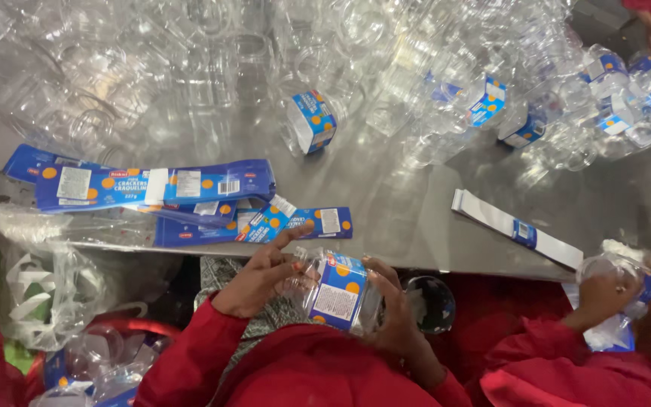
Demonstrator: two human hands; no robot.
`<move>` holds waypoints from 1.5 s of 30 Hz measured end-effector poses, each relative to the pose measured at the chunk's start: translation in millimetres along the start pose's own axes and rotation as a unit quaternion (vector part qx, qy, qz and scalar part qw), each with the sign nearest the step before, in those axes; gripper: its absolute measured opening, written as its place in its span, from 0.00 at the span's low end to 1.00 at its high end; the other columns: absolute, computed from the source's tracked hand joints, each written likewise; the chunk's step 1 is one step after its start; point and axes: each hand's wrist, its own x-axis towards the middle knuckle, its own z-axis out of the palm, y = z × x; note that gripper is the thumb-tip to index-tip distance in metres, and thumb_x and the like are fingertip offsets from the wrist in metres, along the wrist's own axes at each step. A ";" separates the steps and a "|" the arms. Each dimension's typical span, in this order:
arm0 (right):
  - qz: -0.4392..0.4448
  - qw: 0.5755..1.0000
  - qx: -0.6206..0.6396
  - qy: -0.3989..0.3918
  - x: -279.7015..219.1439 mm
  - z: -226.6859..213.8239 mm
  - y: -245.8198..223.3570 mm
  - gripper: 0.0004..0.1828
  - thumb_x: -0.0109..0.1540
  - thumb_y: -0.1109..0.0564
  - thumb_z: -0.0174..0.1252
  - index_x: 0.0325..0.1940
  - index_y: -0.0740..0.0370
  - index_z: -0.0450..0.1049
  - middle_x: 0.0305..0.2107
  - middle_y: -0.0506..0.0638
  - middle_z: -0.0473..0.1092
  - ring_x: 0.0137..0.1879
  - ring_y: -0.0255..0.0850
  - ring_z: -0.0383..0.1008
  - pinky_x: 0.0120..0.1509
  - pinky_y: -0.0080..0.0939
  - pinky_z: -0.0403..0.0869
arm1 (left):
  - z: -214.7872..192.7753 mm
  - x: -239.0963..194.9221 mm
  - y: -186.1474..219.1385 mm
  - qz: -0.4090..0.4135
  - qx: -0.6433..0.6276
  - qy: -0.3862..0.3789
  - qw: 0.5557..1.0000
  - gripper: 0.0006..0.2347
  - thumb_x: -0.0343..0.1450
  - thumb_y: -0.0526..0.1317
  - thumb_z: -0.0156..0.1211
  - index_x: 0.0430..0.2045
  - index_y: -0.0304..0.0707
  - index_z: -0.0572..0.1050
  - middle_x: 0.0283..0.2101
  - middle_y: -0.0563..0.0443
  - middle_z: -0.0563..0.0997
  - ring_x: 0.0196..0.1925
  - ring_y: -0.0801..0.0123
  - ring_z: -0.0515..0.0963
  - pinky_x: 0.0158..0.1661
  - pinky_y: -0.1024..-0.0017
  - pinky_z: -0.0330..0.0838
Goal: The person applies adhesive labels to clear plastic jars by hand at a workbench, repeatedly peeling a label from a backing strip and wrapping it around the center of a jar.
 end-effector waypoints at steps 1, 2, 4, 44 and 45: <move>0.036 0.999 -0.007 0.000 -0.7 1.1 2.0 0.58 0.48 0.47 0.80 0.72 0.60 0.52 0.66 0.69 0.59 0.72 0.63 0.63 0.72 0.58 0.68 | -2.3 6.0 -2.9 0.004 0.018 0.016 1.000 0.28 0.75 0.29 0.53 0.73 0.39 0.56 0.41 0.41 0.83 0.44 0.66 0.83 0.44 0.69 0.76; 0.072 0.997 -0.015 -0.001 -2.7 1.5 5.5 0.58 0.48 0.48 0.80 0.72 0.62 0.52 0.66 0.70 0.59 0.71 0.63 0.64 0.70 0.57 0.69 | -3.3 12.8 -6.0 0.005 0.021 0.013 1.000 0.28 0.75 0.29 0.53 0.73 0.39 0.56 0.41 0.41 0.83 0.44 0.66 0.83 0.44 0.69 0.76; 0.145 0.987 -0.053 0.033 -12.4 3.7 20.0 0.57 0.46 0.49 0.79 0.71 0.61 0.54 0.65 0.67 0.62 0.69 0.60 0.67 0.69 0.55 0.70 | -4.9 25.2 -10.7 0.095 0.180 0.063 0.977 0.27 0.75 0.33 0.54 0.72 0.40 0.55 0.42 0.41 0.81 0.46 0.66 0.81 0.48 0.67 0.76; 0.322 0.881 0.285 0.198 -11.1 8.4 94.0 0.21 0.68 0.64 0.53 0.67 0.66 0.67 0.44 0.56 0.76 0.47 0.40 0.76 0.56 0.42 0.76 | -79.0 120.2 -62.2 0.229 0.668 0.053 0.706 0.28 0.55 0.39 0.76 0.49 0.29 0.76 0.56 0.33 0.76 0.57 0.42 0.73 0.56 0.57 0.67; 0.320 0.881 0.286 0.199 -11.3 8.2 93.4 0.21 0.68 0.64 0.53 0.67 0.66 0.67 0.44 0.56 0.76 0.47 0.40 0.76 0.56 0.42 0.76 | -76.0 121.7 -62.8 0.223 0.676 0.053 0.700 0.26 0.57 0.39 0.75 0.49 0.31 0.76 0.57 0.36 0.77 0.58 0.44 0.74 0.57 0.58 0.68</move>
